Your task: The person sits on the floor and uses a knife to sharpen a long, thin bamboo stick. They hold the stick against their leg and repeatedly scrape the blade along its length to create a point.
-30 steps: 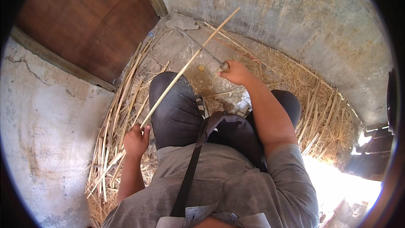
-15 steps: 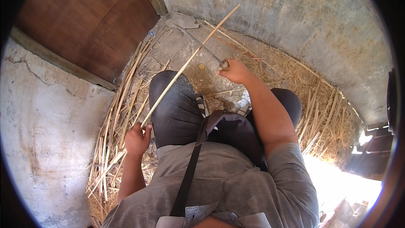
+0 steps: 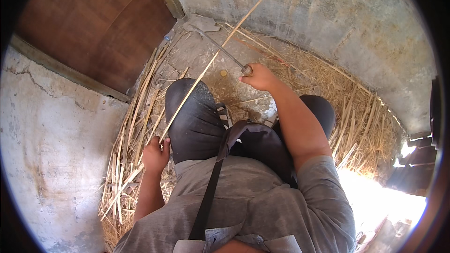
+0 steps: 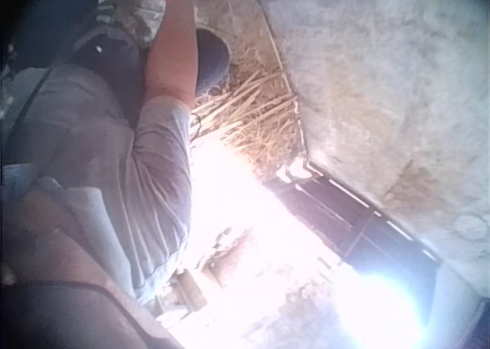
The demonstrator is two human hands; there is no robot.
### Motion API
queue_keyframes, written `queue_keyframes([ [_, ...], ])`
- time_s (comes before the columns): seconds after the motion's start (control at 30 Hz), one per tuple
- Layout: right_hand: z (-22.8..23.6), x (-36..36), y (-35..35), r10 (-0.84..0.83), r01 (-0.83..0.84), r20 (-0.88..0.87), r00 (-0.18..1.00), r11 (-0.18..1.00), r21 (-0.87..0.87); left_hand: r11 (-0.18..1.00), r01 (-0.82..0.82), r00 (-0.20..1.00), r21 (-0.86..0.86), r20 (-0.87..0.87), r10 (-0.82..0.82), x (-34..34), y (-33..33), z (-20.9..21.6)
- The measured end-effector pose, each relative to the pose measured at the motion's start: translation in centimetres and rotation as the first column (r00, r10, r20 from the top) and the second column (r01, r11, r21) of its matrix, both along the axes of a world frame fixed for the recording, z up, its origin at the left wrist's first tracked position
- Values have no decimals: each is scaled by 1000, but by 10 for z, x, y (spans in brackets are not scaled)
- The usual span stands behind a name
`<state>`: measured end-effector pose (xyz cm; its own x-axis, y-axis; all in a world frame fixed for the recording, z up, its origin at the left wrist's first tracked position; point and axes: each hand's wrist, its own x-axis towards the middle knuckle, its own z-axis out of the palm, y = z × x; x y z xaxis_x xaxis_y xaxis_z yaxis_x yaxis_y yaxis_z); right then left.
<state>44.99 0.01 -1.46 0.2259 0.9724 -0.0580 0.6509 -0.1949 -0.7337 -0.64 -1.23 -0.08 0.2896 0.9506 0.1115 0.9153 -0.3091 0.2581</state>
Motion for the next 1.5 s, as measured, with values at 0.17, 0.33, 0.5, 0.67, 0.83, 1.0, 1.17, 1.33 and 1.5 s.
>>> queue_keyframes([
  [0.17, 2, 14, -1, 41, -44, 182, 983, 999, 15, 993, 45, 999, -107, 21, -43, -7, 7, -5],
  [0.33, 6, 29, -3, -56, 61, 122, 991, 997, -38, 975, 28, 999, -221, -20, -34, -4, 18, 15],
  [0.5, 28, -17, -4, 338, -327, 200, 920, 941, -87, 925, 74, 995, -372, 90, -43, -5, 22, 21],
  [0.67, 16, -3, 4, 262, -250, 120, 958, 963, -106, 833, 63, 996, -549, 89, -17, -14, 33, 21],
  [0.83, 13, 15, -3, 122, -108, 116, 986, 987, -120, 827, 66, 995, -558, 101, -11, -11, 37, 21],
  [1.0, 26, -13, 0, 246, -221, 174, 954, 964, -148, 814, 49, 993, -579, 113, 20, -8, 33, 24],
  [1.17, 30, -13, 5, 254, -231, 221, 942, 965, -127, 856, 69, 993, -513, 116, -11, -10, 32, 27],
  [1.33, 3, 28, 9, -84, 91, 80, 993, 991, -97, 857, 75, 993, -510, 112, -20, -5, 35, 28],
  [1.5, 6, 18, -2, -9, 20, 166, 986, 998, -61, 845, 68, 993, -530, 121, -4, -3, 34, 30],
])
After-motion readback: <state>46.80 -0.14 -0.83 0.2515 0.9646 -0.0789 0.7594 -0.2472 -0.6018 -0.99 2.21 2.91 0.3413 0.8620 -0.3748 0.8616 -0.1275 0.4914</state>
